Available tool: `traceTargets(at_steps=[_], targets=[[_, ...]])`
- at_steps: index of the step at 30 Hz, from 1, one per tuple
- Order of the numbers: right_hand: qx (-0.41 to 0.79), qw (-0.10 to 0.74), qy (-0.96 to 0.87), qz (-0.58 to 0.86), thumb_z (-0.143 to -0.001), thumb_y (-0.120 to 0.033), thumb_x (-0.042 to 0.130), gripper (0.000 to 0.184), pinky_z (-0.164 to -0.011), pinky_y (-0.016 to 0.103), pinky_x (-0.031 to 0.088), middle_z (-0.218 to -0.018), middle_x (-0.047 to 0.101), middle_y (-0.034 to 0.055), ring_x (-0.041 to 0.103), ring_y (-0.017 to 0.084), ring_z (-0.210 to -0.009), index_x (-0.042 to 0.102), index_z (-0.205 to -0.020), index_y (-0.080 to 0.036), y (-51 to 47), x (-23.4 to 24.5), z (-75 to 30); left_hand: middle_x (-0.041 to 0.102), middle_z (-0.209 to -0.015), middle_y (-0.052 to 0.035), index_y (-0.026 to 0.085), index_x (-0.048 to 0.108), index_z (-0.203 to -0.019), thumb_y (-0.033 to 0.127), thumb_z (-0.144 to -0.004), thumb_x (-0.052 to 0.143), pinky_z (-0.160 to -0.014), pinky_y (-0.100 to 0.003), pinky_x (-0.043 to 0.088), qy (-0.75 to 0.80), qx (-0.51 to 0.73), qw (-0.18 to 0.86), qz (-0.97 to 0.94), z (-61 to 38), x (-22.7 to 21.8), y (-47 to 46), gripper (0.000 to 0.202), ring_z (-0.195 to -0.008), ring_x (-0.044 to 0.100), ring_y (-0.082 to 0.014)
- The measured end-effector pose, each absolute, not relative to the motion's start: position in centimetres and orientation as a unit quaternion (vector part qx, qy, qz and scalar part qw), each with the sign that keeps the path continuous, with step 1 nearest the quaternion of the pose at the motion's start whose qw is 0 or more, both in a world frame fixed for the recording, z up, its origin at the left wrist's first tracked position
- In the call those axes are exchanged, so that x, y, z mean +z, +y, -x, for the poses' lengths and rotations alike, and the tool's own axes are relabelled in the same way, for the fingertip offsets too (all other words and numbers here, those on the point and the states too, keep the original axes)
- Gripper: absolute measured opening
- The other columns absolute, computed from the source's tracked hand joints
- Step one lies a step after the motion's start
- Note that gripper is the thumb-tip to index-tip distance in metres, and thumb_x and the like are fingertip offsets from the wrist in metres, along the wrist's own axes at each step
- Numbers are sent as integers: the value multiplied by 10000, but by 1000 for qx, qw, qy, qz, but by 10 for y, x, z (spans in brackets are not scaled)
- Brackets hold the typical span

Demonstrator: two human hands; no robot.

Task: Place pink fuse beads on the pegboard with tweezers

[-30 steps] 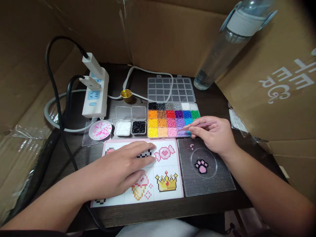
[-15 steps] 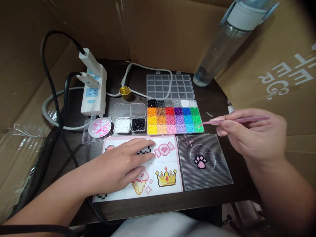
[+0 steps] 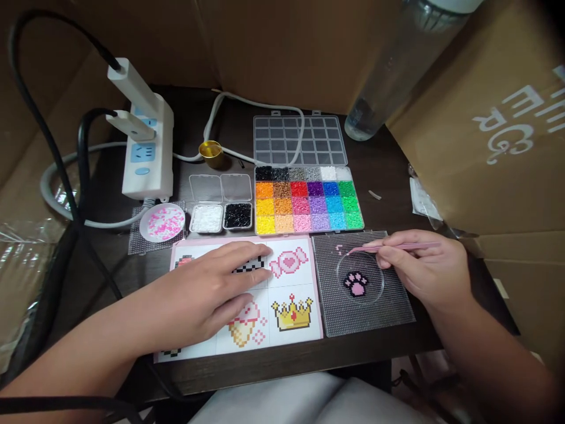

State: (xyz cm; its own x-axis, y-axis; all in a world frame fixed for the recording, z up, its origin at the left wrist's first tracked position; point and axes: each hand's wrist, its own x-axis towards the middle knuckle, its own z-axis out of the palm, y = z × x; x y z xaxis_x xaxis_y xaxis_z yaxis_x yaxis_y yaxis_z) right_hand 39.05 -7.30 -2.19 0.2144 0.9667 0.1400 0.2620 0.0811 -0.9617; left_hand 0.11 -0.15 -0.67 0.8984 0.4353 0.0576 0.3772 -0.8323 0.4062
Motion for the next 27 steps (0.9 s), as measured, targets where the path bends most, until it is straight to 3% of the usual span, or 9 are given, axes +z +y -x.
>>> traceTargets(at_steps=[7, 15, 22, 27], targets=[[321, 487, -544, 603, -869, -230, 963, 149, -643, 197, 715, -787, 889, 14, 901, 223, -727, 875, -761, -282, -71, -16, -387, 675, -1653, -131, 253, 772, -1468, 229, -1127, 544, -1171, -496, 660, 204, 79, 189, -957, -3, -6, -1, 411, -1464, 701, -371], [332, 472, -542, 611, -883, -233, 951, 170, -677, 246, 742, -821, 898, 30, 912, 260, -776, 863, -743, -273, -72, -17, -386, 684, -1630, -133, 254, 776, -1460, 231, -1125, 555, -1172, -488, 656, 205, 81, 194, -956, -4, -4, 0, 402, -1456, 701, -367], [305, 464, -555, 619, -934, -165, 890, 221, -719, 252, 747, -872, 905, -45, 916, 233, -828, 888, -807, -346, -79, -25, -392, 694, -1596, -199, 173, 758, -1458, 214, -1141, 551, -1211, -540, 631, 190, 68, 201, -959, -9, 1, -2, 380, -1467, 691, -388], [290, 456, -561, 627, -950, -186, 898, 232, -695, 298, 743, -873, 901, -50, 914, 250, -822, 884, -801, -363, -80, -25, -392, 685, -1602, -209, 161, 754, -1461, 205, -1139, 561, -1213, -573, 626, 194, 63, 212, -956, -9, 2, -2, 378, -1467, 686, -400]])
